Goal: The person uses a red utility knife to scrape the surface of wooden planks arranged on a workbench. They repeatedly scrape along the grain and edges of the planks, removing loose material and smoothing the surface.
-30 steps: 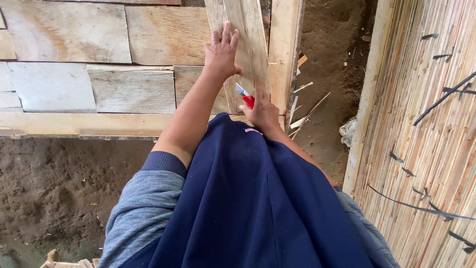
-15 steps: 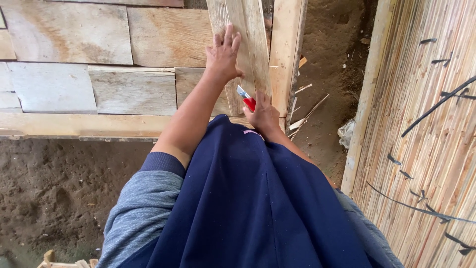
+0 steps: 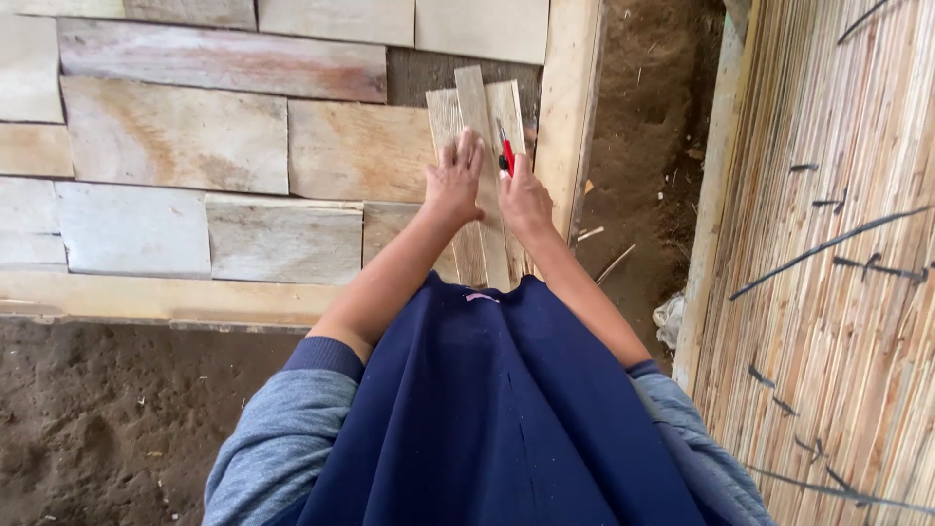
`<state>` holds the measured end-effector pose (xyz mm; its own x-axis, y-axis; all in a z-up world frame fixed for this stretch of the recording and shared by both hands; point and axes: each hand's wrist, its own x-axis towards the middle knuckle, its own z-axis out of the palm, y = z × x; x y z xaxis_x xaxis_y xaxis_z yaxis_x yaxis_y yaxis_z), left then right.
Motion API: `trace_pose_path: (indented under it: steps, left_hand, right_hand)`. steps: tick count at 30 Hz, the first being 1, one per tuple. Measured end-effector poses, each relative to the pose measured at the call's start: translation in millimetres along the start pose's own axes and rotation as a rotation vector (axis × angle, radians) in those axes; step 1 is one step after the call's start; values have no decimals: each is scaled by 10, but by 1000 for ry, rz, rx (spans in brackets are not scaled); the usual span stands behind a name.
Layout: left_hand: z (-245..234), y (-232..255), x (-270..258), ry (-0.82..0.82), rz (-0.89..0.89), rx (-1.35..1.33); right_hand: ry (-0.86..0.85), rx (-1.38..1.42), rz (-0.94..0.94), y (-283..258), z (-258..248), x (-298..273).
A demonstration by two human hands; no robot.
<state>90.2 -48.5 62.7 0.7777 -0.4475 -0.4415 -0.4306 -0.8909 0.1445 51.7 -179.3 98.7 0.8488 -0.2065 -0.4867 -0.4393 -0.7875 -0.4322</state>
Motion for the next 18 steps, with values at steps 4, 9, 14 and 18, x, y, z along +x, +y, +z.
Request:
trace_pose_path:
  steps: [4,9,14,18]
  left_hand:
    - [-52,50,33,-36,-28,41]
    - [-42,86,135,-136,-50,71]
    - [-18,106,157,-178,-56,85]
    - [-74,116,151,-181,-74,74]
  right_hand:
    - [7,-107,-18,-207,-22,419]
    - [-12,-172,8,-311,28,753]
    - [-7,-205,-5,-316,53,811]
    - [-39,-176,-27,-408,-94,776]
